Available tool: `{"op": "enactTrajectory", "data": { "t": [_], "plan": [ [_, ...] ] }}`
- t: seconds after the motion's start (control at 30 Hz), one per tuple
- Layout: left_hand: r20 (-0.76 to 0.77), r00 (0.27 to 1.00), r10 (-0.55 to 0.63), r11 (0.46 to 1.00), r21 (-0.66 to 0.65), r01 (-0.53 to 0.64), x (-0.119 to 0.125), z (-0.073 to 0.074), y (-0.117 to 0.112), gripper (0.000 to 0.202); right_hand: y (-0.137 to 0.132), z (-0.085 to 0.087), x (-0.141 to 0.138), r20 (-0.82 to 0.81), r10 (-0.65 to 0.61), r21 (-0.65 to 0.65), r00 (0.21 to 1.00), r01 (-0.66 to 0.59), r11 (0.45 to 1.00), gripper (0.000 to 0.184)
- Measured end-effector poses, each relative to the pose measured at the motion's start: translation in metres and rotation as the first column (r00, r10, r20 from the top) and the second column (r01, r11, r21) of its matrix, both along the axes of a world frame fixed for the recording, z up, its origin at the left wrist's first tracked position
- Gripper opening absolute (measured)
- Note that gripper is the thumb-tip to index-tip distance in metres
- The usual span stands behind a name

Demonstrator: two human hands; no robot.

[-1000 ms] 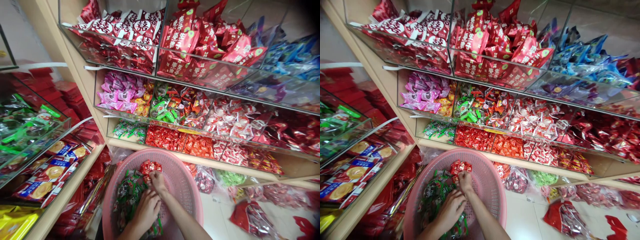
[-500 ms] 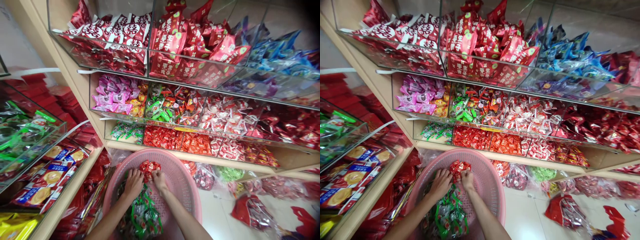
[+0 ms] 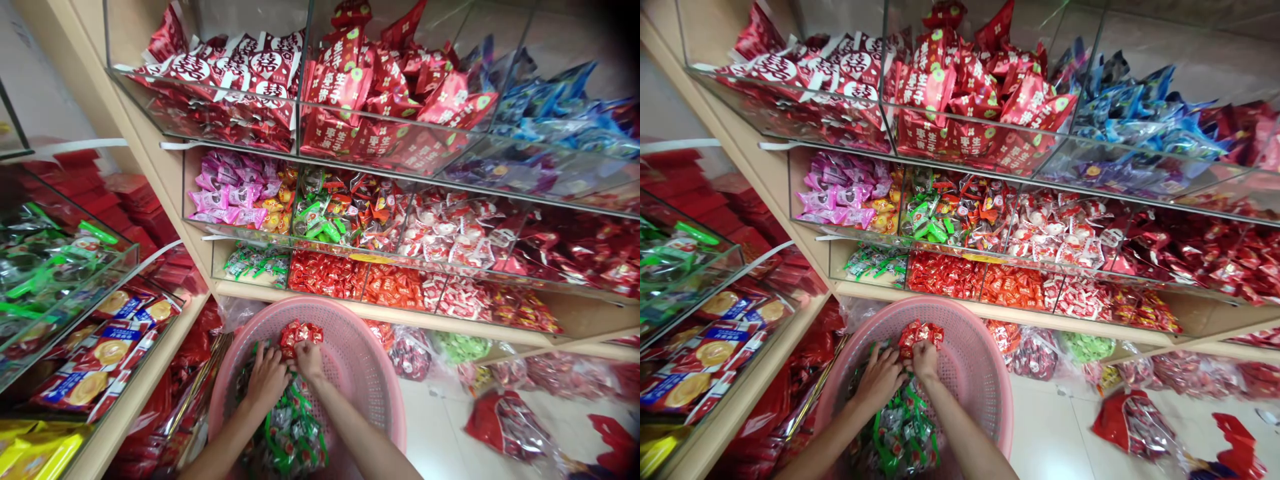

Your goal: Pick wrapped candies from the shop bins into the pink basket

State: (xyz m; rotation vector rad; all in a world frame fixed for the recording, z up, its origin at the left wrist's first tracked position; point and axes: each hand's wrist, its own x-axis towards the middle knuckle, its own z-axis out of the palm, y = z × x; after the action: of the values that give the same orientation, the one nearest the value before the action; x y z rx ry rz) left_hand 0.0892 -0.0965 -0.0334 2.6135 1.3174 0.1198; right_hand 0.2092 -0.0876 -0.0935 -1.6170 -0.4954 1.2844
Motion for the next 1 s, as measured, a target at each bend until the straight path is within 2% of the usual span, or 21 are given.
{"op": "enactTrajectory", "data": {
  "t": [0.2, 0.33, 0.4, 0.67, 0.77, 0.87, 1.0],
  "plan": [
    [0.001, 1.000, -0.001, 0.999, 0.033, 0.001, -0.001, 0.005, -0.002, 0.022, -0.004, -0.003, 0.005, 0.054, 0.035, 0.021, 0.998, -0.036, 0.999, 0.019],
    [-0.037, 0.999, -0.002, 0.999, 0.033, 0.003, 0.000, 0.006, -0.002, 0.022, 0.001, 0.006, 0.020, 0.302, -0.030, 0.138, 0.953, -0.012, 0.990, 0.019],
    [-0.041, 0.999, 0.002, 0.999, 0.033, -0.001, 0.001, 0.006, -0.002, 0.023, 0.006, 0.010, 0.026, 0.368, -0.056, 0.169, 0.928, -0.007, 0.986, 0.021],
    [0.021, 1.000, -0.004, 1.000, 0.020, 0.004, -0.003, 0.001, 0.001, 0.022, 0.014, 0.012, 0.009, 0.292, 0.066, 0.132, 0.954, -0.108, 0.985, 0.025],
    [0.063, 0.998, -0.011, 1.000, 0.015, 0.011, -0.005, -0.001, 0.002, 0.021, 0.012, 0.014, 0.011, 0.290, 0.076, 0.127, 0.954, -0.117, 0.985, 0.025],
    [0.079, 0.997, -0.017, 1.000, 0.007, 0.016, -0.005, 0.000, 0.004, 0.021, 0.012, 0.029, 0.028, 0.398, 0.056, 0.173, 0.916, -0.135, 0.976, 0.022],
    [0.076, 0.997, -0.018, 1.000, -0.014, 0.019, -0.002, 0.004, 0.005, 0.021, 0.021, 0.071, 0.065, 0.624, -0.006, 0.277, 0.781, -0.214, 0.937, 0.025]
  ]
}}
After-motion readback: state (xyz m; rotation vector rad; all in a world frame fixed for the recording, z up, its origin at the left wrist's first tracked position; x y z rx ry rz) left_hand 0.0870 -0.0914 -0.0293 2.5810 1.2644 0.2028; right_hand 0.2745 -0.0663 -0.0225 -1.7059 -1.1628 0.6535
